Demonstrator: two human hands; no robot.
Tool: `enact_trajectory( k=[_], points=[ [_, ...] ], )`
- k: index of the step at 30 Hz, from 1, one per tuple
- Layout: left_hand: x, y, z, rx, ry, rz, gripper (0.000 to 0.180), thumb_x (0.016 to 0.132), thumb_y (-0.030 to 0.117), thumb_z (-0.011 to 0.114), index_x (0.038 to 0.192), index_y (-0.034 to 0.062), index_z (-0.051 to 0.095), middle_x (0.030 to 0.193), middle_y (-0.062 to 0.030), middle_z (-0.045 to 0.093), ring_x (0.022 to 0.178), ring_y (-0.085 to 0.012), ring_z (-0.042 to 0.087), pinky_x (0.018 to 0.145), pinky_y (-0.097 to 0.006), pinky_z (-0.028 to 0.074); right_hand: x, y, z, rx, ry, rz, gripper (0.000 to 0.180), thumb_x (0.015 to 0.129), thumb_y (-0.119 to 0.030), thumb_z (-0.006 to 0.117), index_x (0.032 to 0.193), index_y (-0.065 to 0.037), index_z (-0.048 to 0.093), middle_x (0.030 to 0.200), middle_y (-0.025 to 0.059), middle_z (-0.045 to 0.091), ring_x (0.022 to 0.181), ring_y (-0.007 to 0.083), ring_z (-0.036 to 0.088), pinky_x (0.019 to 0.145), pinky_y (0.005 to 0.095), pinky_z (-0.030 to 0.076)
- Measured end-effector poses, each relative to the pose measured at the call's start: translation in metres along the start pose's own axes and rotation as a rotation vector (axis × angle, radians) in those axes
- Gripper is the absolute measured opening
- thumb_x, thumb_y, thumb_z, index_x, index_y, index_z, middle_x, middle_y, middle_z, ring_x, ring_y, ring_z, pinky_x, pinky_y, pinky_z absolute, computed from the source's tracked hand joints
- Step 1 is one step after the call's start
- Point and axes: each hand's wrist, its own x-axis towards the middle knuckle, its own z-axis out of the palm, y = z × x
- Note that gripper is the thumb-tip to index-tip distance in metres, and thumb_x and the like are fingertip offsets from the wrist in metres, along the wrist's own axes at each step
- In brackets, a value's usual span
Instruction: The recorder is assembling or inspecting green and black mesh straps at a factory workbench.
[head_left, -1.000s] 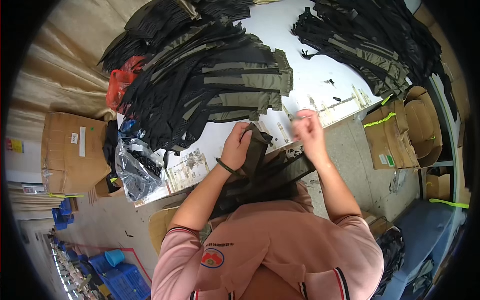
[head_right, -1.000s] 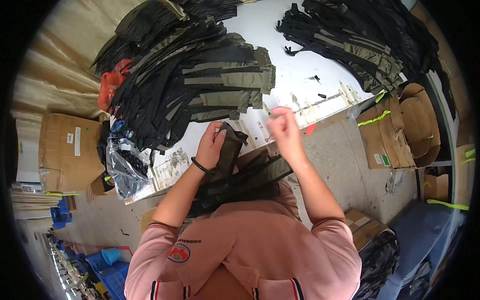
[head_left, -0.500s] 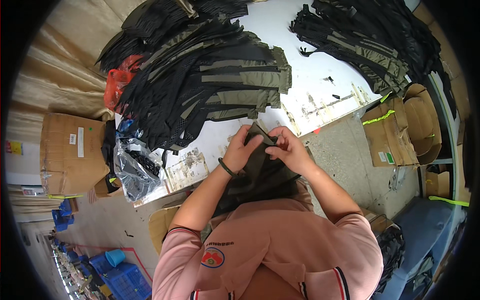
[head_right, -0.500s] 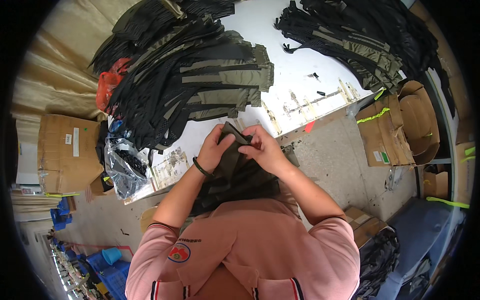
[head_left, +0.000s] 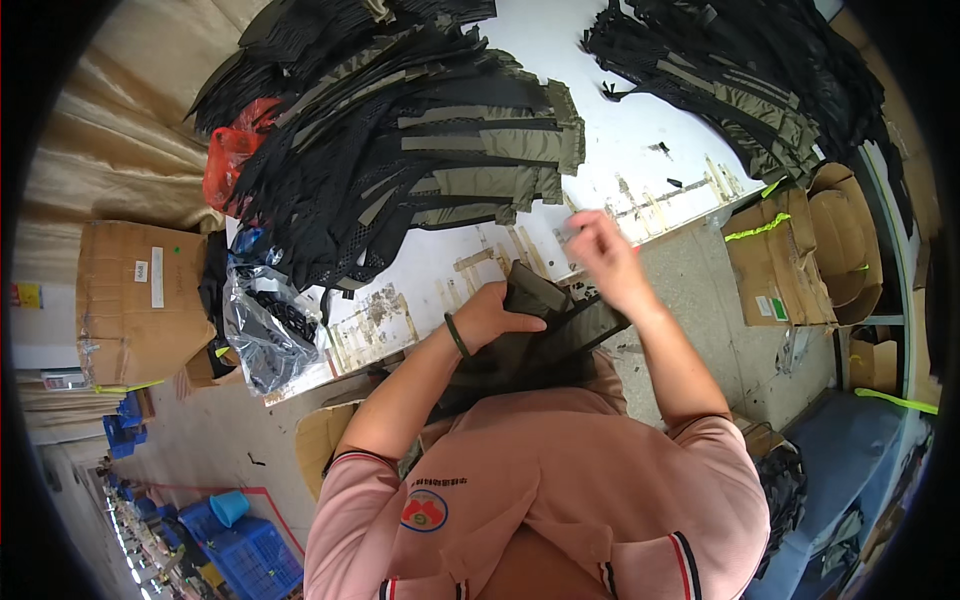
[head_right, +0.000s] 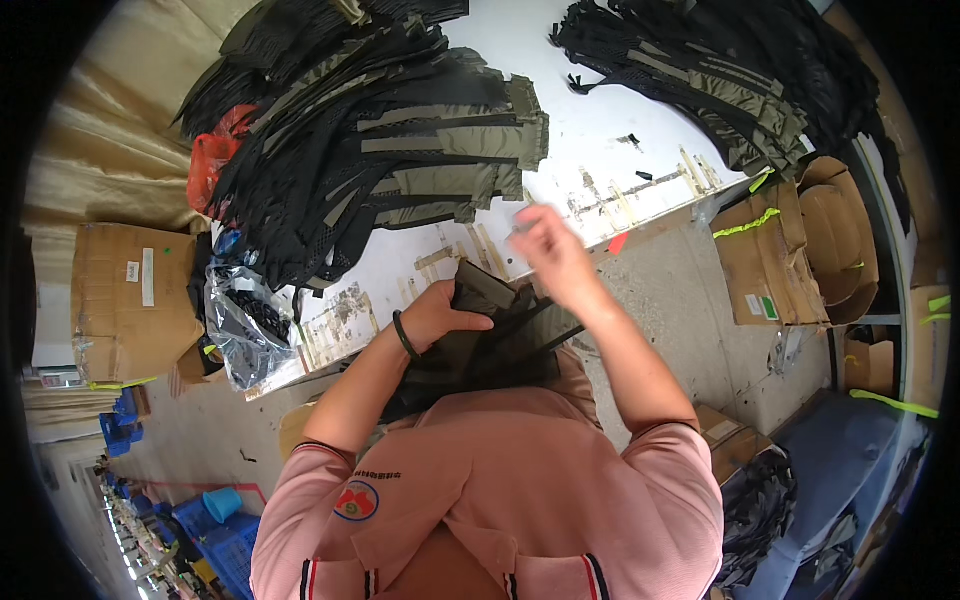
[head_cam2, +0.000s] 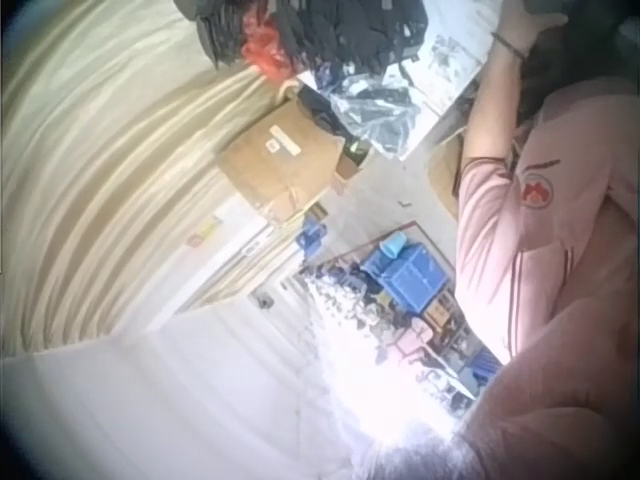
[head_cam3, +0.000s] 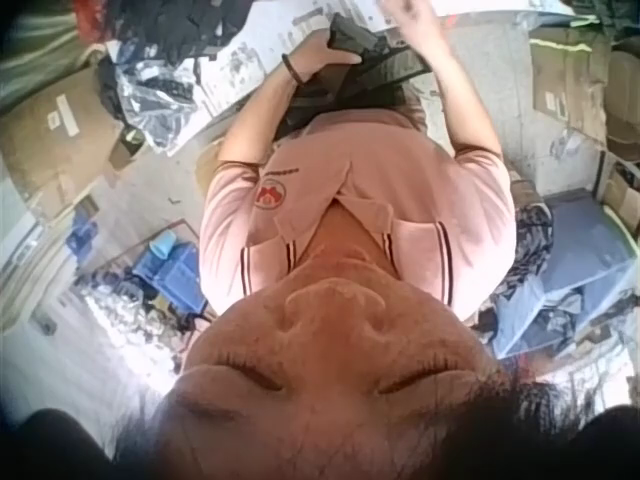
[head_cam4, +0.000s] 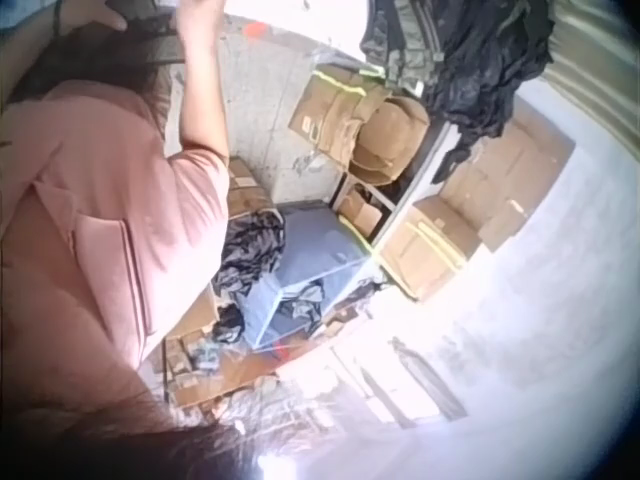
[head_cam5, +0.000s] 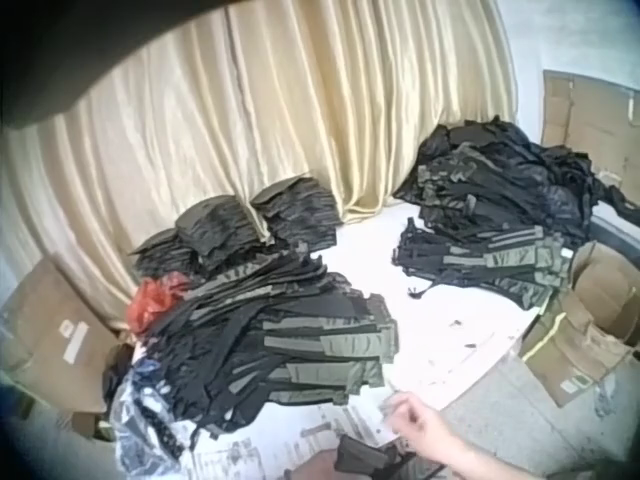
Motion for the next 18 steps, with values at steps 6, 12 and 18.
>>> enact_trajectory(
  k=[6,12,18],
  points=[
    [0.001,-0.012,-0.001,0.425,-0.142,0.163,0.051,0.077,0.026,0.075,0.117,-0.0002,0.056,0.105,-0.0129,0.065,0.096,-0.0229,0.061,0.087,-0.034,0.046,-0.022,0.007,0.034,-0.283,0.058,-0.106,0.019,0.087,-0.017,0.063,0.089,-0.003,0.052,0.067,0.0193,0.056,0.06,0.0325,0.056,0.057,0.0376,0.046],
    [-0.057,-0.086,-0.041,1.152,-0.188,-0.104,0.061,0.079,0.052,0.063,0.111,-0.0003,0.059,0.097,-0.0256,0.063,0.092,-0.0395,0.06,0.082,-0.043,0.048,-0.063,0.105,0.006,-0.563,0.23,-0.006,0.021,0.092,-0.022,0.055,0.087,-0.003,0.047,0.068,0.0228,0.057,0.064,0.0434,0.057,0.053,0.0475,0.042],
    [-0.097,-0.13,-0.068,1.221,-0.111,-0.285,0.068,0.076,0.062,0.06,0.104,-0.0007,0.063,0.093,-0.024,0.064,0.09,-0.0386,0.062,0.079,-0.045,0.049,-0.108,0.127,0.054,-0.474,0.237,0.136,0.021,0.091,-0.026,0.055,0.093,-0.006,0.047,0.073,0.0229,0.06,0.069,0.0454,0.058,0.057,0.0511,0.044]
  ],
)
